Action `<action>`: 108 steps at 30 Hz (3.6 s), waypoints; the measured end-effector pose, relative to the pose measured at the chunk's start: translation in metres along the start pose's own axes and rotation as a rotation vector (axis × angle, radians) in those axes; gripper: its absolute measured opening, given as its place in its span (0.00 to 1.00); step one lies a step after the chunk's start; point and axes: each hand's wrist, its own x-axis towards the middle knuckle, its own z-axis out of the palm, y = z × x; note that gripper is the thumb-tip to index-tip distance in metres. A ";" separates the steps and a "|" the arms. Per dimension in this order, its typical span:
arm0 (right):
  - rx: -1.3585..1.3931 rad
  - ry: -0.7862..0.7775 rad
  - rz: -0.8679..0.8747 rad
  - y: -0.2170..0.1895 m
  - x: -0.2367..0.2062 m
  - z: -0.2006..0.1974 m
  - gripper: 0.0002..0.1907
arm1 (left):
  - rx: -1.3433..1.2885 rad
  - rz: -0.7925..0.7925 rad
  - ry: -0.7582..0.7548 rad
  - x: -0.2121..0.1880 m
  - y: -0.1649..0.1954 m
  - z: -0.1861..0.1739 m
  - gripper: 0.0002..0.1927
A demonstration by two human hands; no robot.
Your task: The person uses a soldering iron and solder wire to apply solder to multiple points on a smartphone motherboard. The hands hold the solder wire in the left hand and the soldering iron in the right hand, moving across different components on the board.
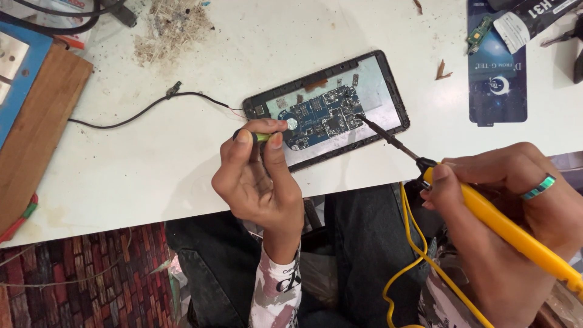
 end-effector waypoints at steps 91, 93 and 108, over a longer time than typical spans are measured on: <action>-0.005 0.009 0.036 -0.003 0.002 0.009 0.07 | 0.007 -0.012 -0.011 0.006 -0.003 -0.004 0.22; 0.013 0.010 0.057 -0.004 0.002 0.009 0.07 | 0.009 -0.014 -0.013 0.006 -0.002 -0.005 0.22; 0.015 0.007 0.027 -0.006 0.002 0.007 0.07 | 0.010 -0.027 -0.014 0.009 0.001 -0.007 0.21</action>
